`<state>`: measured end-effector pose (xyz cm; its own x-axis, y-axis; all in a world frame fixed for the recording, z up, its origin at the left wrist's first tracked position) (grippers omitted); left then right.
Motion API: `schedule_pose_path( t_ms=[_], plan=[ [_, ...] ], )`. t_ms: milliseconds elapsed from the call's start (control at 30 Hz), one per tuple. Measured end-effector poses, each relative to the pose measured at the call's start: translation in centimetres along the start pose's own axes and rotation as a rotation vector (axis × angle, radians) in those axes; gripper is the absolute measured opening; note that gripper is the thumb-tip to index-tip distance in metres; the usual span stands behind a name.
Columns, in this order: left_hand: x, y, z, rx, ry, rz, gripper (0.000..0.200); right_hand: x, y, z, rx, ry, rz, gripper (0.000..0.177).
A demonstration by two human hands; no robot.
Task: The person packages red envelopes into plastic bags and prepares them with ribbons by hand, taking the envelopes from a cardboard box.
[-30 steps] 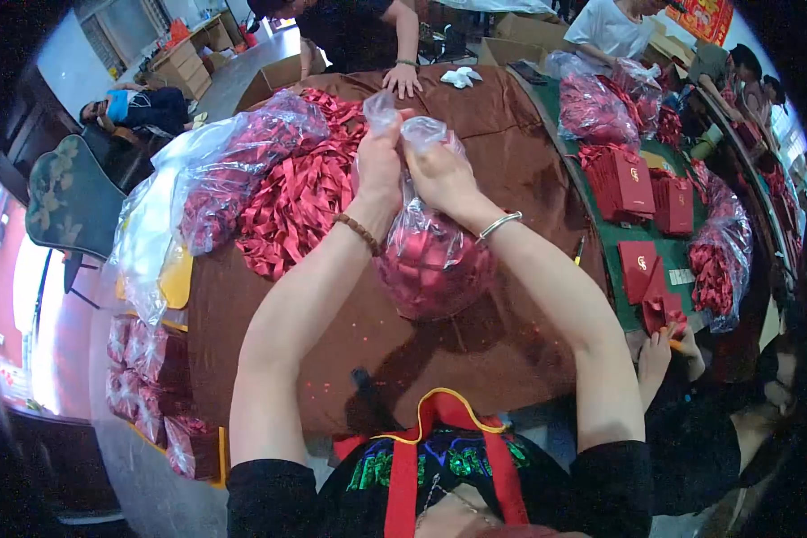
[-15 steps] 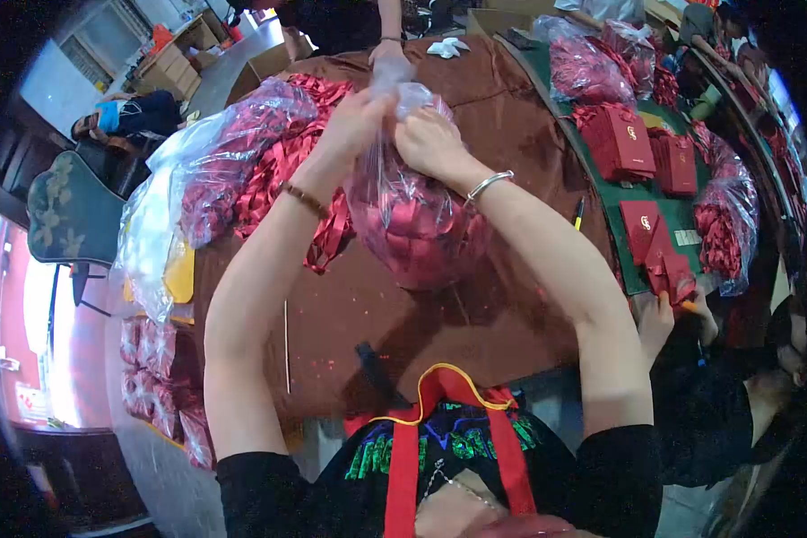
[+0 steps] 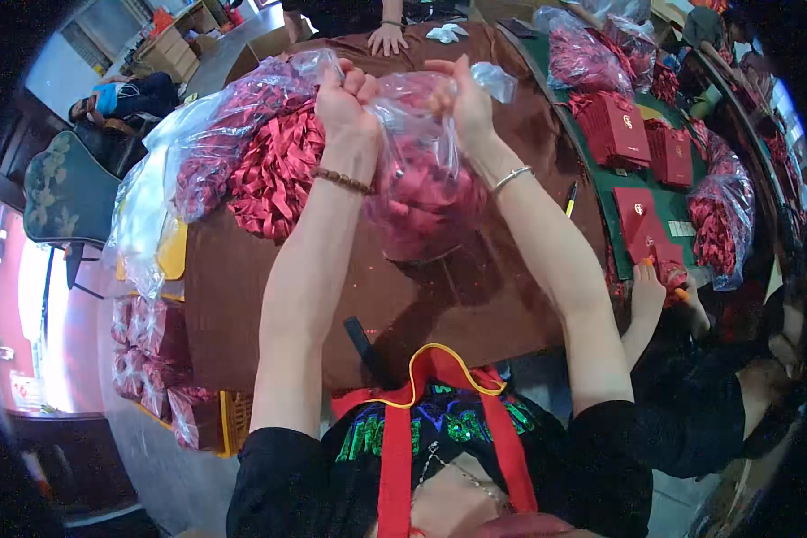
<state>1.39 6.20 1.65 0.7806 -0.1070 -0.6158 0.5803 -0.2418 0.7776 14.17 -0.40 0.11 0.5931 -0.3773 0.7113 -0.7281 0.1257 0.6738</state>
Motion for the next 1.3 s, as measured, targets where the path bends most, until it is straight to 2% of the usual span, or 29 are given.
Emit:
schedule_pose_path(
  t_ms=[67,100,200,300,333,400,433,467,533,567,600,667,700,733,800,833,867,933,967,1067,1133,1200,1233,1267,1300],
  plan=[
    [0.2,-0.1,-0.5,0.102,0.019,-0.066,0.029,-0.2,0.5,0.0,0.065,-0.042,-0.08,0.053],
    [0.3,0.1,-0.1,0.047,0.028,-0.097,0.028,-0.1,0.7,0.3,0.014,-0.081,-0.101,0.053],
    [0.7,0.4,-0.3,0.064,0.007,-0.153,0.024,0.0,0.6,0.7,-0.068,-0.125,-0.13,0.052],
    [0.8,0.4,-1.1,0.055,0.016,-0.156,0.019,1.8,0.8,1.4,-0.229,-0.306,0.129,0.05],
    [0.8,0.4,-1.2,0.069,0.004,-0.159,0.018,2.0,1.2,1.8,-0.226,-0.304,0.126,0.05],
    [0.7,0.4,-1.5,0.061,0.016,-0.178,0.02,2.4,2.3,2.3,-0.218,-0.354,0.39,0.05],
    [0.7,0.2,-1.4,0.049,0.017,-0.193,0.021,3.0,3.1,2.4,-0.142,-0.539,0.482,0.053],
    [0.7,-0.1,-1.3,0.041,0.014,-0.191,0.021,2.6,2.9,1.9,-0.141,-0.532,0.486,0.053],
    [0.8,0.4,-1.1,0.114,0.0,-0.221,0.025,3.1,4.6,1.8,-0.021,-0.671,0.729,0.055],
    [0.9,0.4,-1.1,0.111,-0.005,-0.217,0.025,2.5,4.3,1.3,0.018,-0.57,0.708,0.056],
    [0.7,0.2,-1.2,0.086,-0.002,-0.223,0.025,2.6,4.3,1.2,0.014,-0.568,0.712,0.056],
    [0.4,-0.1,-1.2,0.036,0.004,-0.231,0.026,1.0,3.4,0.0,0.028,-0.271,0.271,0.055],
    [0.4,0.2,-1.5,0.083,-0.032,-0.172,0.026,0.3,2.9,-0.4,0.055,-0.146,0.054,0.052],
    [0.5,0.1,-1.6,0.086,-0.034,-0.166,0.026,0.7,2.4,-0.6,0.054,-0.149,0.061,0.052],
    [0.4,-0.3,-1.5,0.044,-0.021,-0.156,0.026,0.1,0.8,-0.8,0.047,0.032,-0.158,0.043],
    [0.4,-0.4,-1.8,0.069,-0.013,-0.103,0.027,0.2,1.3,-1.2,0.255,0.136,-0.567,0.033],
    [0.5,-0.7,-2.1,0.071,-0.013,-0.099,0.027,0.2,0.2,-1.8,0.256,0.134,-0.562,0.033],
    [0.5,-0.7,-2.0,0.09,-0.069,-0.055,0.03,0.2,2.2,-1.0,0.456,0.287,-0.706,0.026],
    [0.4,-0.9,-2.5,0.057,-0.111,-0.104,0.036,-0.1,1.2,-1.5,0.299,0.295,-0.658,0.028],
    [-1.8,1.0,-1.0,0.081,-0.03,-0.115,0.035,0.3,2.4,-1.2,0.301,0.32,-0.609,0.03],
    [-3.1,2.1,-0.1,0.005,0.018,-0.198,0.036,1.1,4.0,-0.5,0.274,0.313,-0.519,0.033],
    [-4.0,2.3,0.9,-0.025,0.05,-0.331,0.036,0.8,3.9,0.0,0.058,0.315,-0.249,0.034],
    [-3.7,2.2,0.3,0.069,-0.017,-0.248,0.033,0.2,5.4,0.0,0.386,0.413,-0.433,0.028],
    [-3.7,1.0,-0.4,0.054,-0.03,-0.254,0.033,-0.9,4.4,-1.3,0.372,0.425,-0.443,0.028],
    [-3.9,2.5,-0.1,0.341,-0.026,-0.09,0.033,-0.9,5.9,-1.6,0.572,0.317,-0.343,0.035]
  ],
)
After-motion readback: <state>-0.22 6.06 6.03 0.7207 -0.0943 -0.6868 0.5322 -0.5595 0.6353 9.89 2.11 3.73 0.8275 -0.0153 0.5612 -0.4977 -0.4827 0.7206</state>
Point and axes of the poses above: each hand's wrist, its own z-axis away from the middle knuckle, its own y-axis out of the palm, x = y × z, the point moved 8 cm from there along -z, towards the middle knuckle, and after that the axes turned 8 degrees about -z, right-handed, at the moved point
